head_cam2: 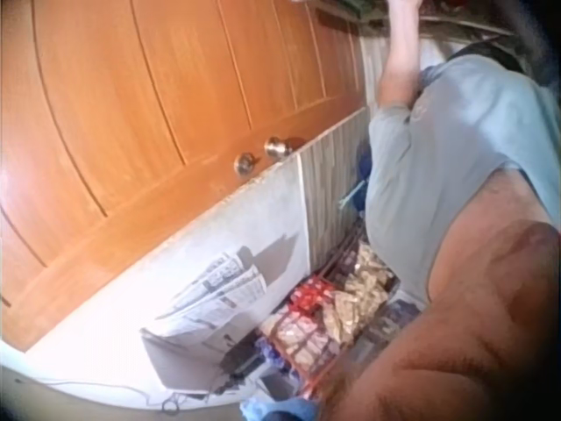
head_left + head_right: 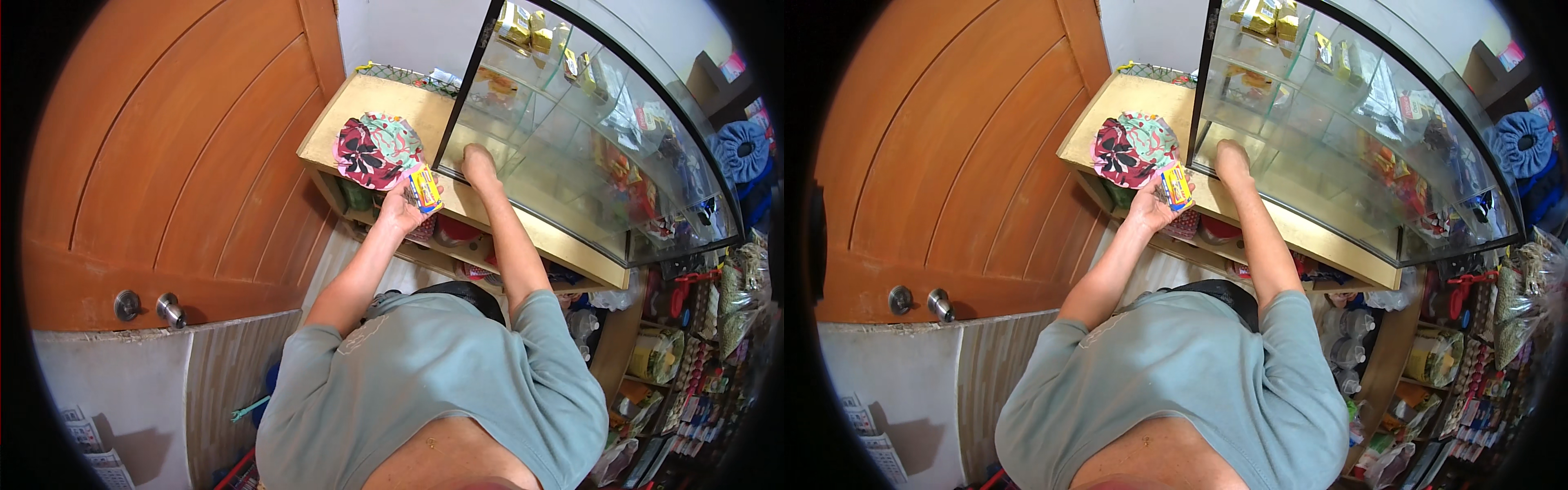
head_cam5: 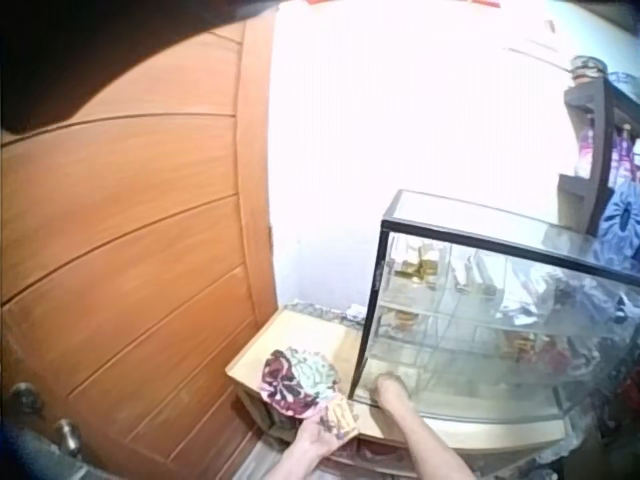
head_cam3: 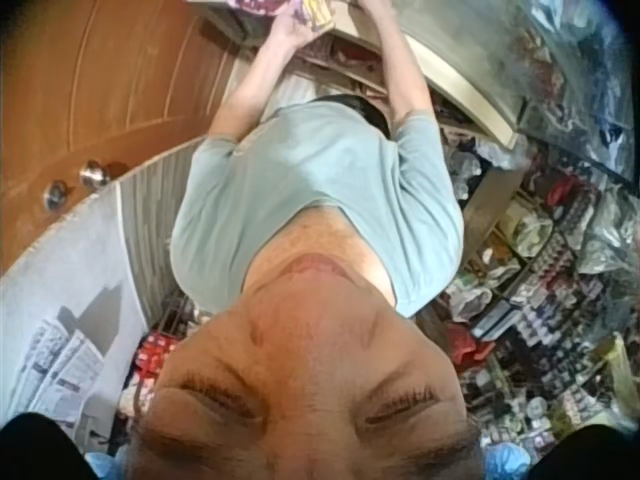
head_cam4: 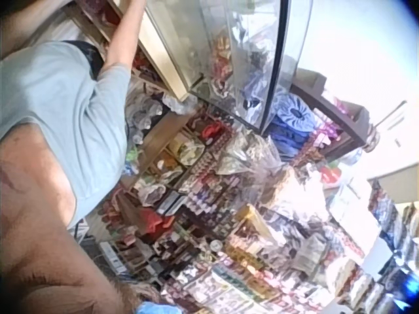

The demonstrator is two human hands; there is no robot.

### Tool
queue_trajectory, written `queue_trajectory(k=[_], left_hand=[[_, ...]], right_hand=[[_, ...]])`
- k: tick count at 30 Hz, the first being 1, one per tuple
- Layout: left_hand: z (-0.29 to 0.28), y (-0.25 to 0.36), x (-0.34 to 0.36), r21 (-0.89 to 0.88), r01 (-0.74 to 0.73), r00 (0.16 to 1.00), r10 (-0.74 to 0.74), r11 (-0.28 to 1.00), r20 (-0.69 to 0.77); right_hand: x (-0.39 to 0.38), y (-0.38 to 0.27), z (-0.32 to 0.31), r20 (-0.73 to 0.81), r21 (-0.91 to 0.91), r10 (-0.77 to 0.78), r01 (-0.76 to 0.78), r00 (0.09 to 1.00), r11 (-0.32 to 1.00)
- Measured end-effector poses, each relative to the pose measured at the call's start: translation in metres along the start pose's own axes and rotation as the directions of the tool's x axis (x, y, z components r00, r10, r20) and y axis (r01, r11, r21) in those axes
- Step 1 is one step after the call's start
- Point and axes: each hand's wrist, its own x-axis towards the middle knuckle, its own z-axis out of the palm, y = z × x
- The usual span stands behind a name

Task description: The person cleans the glass and wooden surfaces of a display case using a patterned cloth. They wipe the exterior glass, the top wooden ledge, and the interior shelves. The person also handles a small yellow packet and a clear plastic bag, placing them inside the case.

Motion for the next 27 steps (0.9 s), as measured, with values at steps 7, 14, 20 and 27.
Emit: queue_trajectory(k=[7, 14, 20, 27], left_hand=[[-0.001, 0.000, -0.004, -0.010, -0.012, 1.000, 0.011, 1.000, -0.022], [0.001, 0.002, -0.003, 0.001, 0.015, 1.000, -0.015, 1.000, 0.002], [0.003, -0.001, 0.000, -0.028, 0.067, 0.998, -0.067, 0.997, -0.015], [-0.002, -0.002, 0.000, 0.027, 0.056, 0.998, -0.056, 0.998, 0.006]], right_hand=[[-0.008, -0.016, -0.006, 0.051, -0.057, 0.040, -0.037, 0.998, 0.998], [-0.019, -0.019, -0.003, -0.022, -0.112, -0.046, 0.044, 0.999, 0.993], [-0.016, -0.012, 0.008, -0.060, -0.056, -0.112, 0.109, 0.992, 0.992], [-0.031, -0.022, -0.005, -0.269, 0.133, -0.146, 0.187, 0.952, 0.973]])
